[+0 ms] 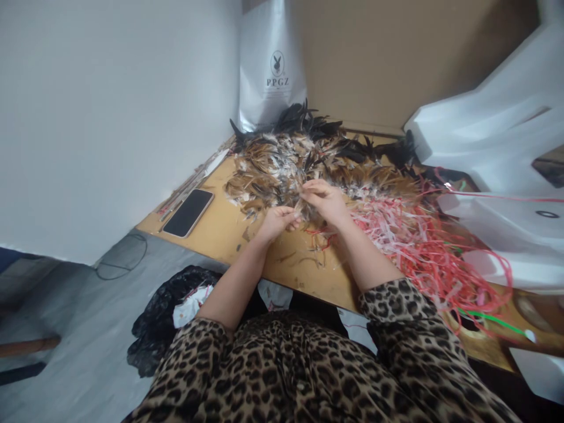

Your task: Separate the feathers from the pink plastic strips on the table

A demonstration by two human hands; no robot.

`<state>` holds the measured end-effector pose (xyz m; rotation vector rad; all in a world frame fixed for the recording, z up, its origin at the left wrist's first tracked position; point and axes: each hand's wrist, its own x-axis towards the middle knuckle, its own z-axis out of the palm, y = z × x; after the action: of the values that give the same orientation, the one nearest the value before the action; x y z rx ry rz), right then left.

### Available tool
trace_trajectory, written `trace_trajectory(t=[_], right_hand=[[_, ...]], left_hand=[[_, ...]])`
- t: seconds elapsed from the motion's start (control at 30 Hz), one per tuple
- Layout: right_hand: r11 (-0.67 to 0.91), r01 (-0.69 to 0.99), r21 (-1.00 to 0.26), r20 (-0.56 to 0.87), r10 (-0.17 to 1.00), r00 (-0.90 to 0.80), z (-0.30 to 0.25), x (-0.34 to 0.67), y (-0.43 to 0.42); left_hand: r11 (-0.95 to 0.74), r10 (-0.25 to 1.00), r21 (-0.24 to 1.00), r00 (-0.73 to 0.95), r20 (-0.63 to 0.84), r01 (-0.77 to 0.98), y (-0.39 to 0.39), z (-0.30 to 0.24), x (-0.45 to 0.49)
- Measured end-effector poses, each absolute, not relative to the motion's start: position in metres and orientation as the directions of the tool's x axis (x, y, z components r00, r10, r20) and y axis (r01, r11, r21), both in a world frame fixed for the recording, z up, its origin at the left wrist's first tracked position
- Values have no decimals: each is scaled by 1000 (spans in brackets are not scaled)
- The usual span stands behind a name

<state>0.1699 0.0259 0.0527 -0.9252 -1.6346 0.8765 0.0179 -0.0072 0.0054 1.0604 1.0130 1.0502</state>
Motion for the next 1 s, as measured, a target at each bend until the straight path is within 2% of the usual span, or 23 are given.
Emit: trace_trajectory(t=[0.13,0.23,0.37,0.5,0.63,0.73,0.87,0.93,1.0], right_hand=[[292,-38,-956,294,940,-173,59,174,25],[238,-68,-969,247,948,-199,55,174,26],[226,-82,-971,240,943,-233,50,172,26],[179,-110,-978,203,942,-267,48,169,24],[105,-194,-975,155,952,-265,41,165,25],[-21,-287,-958,42,976,-212,34,161,27],[-262,-295,-919,-210,958,-196,30,156,28],[-316,-268,-910,-254,937,-240,31,153,25],[-304,-264,-916,-232,934,-270,32,151,22]], left_hand=[[313,939,869,265,-221,-384,-7,9,12],[440,890,737,356,-284,-513,-8,14,7],[530,845,628,419,-333,-569,-11,22,6],[535,842,612,423,-334,-582,-13,23,8],[454,884,648,403,-239,-611,-9,17,8],[261,962,737,233,-144,-623,-5,12,9],[35,999,882,-14,-47,-470,-2,9,12],[-20,998,919,-58,-4,-393,-3,10,14],[-55,997,937,-65,34,-345,-4,12,16]])
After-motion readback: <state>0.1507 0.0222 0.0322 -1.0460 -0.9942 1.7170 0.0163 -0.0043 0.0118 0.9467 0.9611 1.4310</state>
